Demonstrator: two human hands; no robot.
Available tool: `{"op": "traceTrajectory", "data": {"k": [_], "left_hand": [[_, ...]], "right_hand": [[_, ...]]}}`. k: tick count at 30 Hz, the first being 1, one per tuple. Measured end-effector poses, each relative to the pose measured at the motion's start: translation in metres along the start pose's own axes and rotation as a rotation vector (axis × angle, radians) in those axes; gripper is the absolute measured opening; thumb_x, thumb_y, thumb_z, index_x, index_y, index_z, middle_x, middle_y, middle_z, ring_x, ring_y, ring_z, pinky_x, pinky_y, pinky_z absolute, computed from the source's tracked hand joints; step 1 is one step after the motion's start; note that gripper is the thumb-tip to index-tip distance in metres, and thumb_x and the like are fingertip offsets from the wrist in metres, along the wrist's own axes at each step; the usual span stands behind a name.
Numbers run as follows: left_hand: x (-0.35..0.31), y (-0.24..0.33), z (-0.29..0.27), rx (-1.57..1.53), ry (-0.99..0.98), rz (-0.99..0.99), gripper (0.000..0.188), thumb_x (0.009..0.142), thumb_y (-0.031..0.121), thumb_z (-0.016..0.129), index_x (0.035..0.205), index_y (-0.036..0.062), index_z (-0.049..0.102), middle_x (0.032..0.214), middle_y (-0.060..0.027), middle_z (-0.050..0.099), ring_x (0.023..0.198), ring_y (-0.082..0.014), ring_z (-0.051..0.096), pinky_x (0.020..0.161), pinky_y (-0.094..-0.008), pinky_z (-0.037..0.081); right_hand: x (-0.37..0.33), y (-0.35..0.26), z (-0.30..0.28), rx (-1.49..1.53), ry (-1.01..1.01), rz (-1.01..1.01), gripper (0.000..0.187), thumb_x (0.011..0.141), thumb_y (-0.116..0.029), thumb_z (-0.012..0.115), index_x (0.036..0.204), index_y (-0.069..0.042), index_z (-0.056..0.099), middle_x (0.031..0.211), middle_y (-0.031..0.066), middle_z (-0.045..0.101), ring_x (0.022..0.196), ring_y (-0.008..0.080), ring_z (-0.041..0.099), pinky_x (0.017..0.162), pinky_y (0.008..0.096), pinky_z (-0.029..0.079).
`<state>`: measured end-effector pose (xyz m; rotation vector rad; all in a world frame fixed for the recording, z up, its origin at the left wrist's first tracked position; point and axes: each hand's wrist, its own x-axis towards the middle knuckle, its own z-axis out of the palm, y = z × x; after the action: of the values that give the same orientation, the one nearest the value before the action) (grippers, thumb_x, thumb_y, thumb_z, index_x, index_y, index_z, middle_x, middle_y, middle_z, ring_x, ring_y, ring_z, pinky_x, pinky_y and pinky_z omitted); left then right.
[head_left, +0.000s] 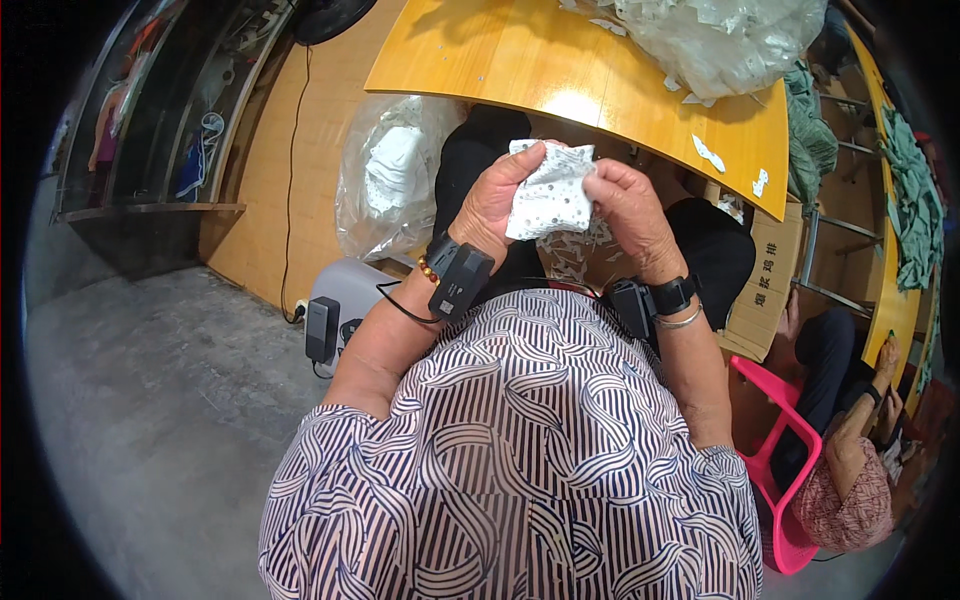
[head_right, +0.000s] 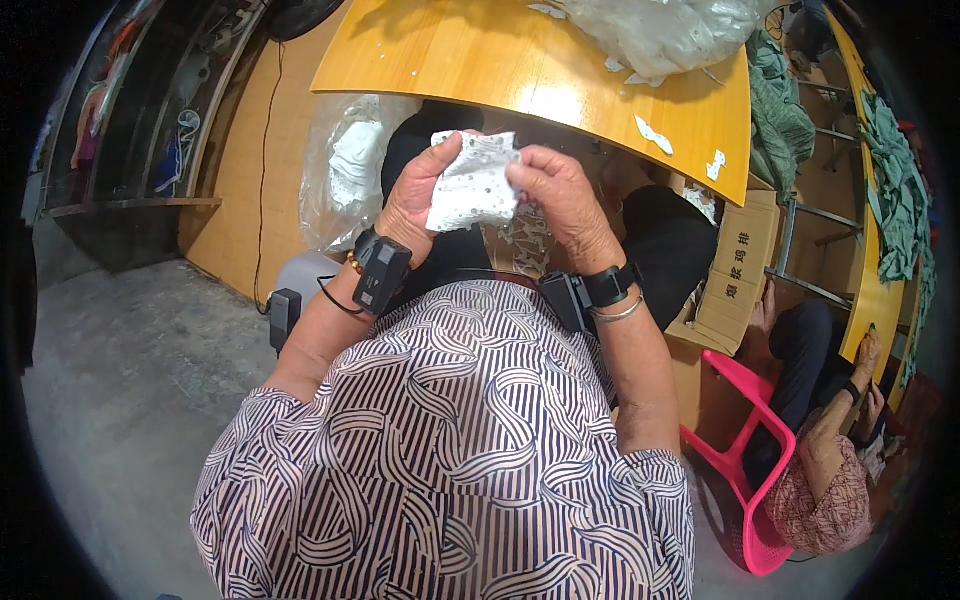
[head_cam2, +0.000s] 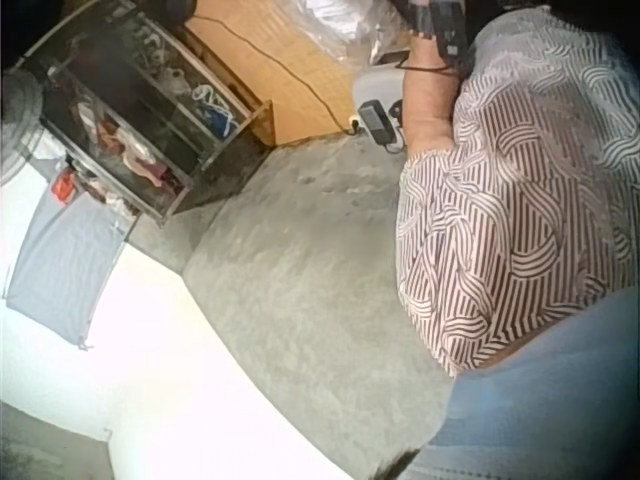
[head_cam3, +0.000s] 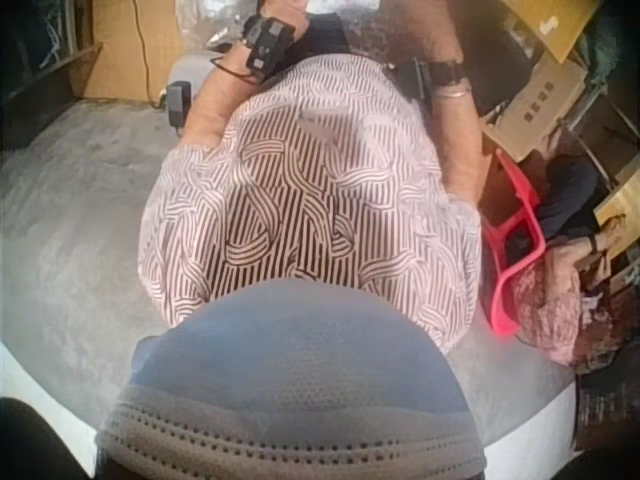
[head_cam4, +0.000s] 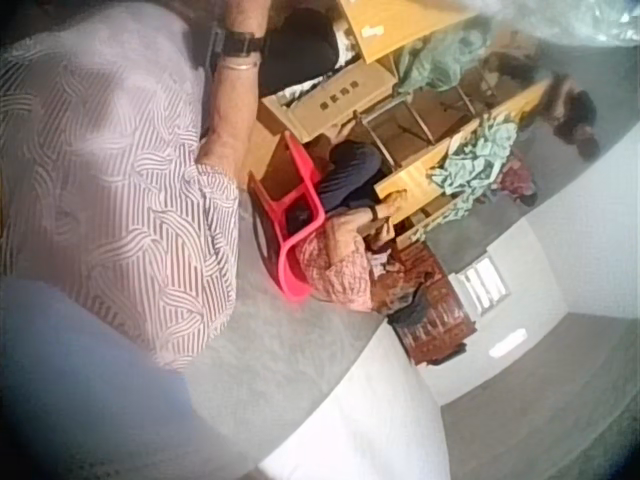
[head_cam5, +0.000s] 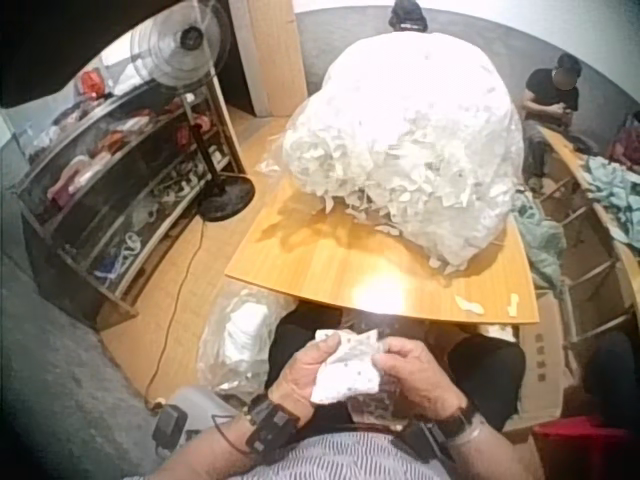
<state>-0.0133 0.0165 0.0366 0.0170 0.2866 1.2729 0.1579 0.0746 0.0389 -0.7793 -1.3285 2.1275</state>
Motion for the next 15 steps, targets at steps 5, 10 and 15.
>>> {"op": "traceTrajectory", "data": {"k": [5, 10, 15], "left_hand": [[-0.009, -0.001, 0.004, 0.193, 0.044, -0.001, 0.041, 0.077, 0.017, 0.065, 0.109, -0.0043, 0.052, 0.101, -0.014, 0.06, 0.089, -0.0233, 0.061, 0.081, -0.0358, 0.05], [-0.015, -0.011, 0.001, 0.466, 0.138, -0.042, 0.04, 0.074, 0.008, 0.065, 0.111, -0.0012, 0.052, 0.101, -0.0101, 0.06, 0.089, -0.0191, 0.06, 0.083, -0.0305, 0.048], [-0.015, -0.011, -0.005, 0.266, 0.048, 0.019, 0.033, 0.075, 0.005, 0.064, 0.106, -0.0014, 0.055, 0.097, -0.012, 0.062, 0.087, -0.0222, 0.062, 0.079, -0.0336, 0.05]], "right_hand": [[0.0, -0.01, -0.001, 0.046, 0.059, -0.065, 0.016, 0.083, -0.017, 0.059, 0.087, -0.002, 0.06, 0.067, -0.0015, 0.055, 0.061, 0.0054, 0.05, 0.058, 0.0181, 0.041], [-0.001, -0.014, -0.002, -0.195, 0.085, -0.059, 0.015, 0.082, -0.017, 0.059, 0.085, -0.003, 0.063, 0.066, -0.0031, 0.054, 0.059, 0.0047, 0.049, 0.055, 0.0175, 0.04], [-0.002, -0.005, -0.007, -0.315, 0.263, 0.088, 0.013, 0.083, -0.017, 0.059, 0.085, -0.005, 0.062, 0.067, -0.004, 0.055, 0.057, 0.0036, 0.047, 0.051, 0.0179, 0.039]]}}
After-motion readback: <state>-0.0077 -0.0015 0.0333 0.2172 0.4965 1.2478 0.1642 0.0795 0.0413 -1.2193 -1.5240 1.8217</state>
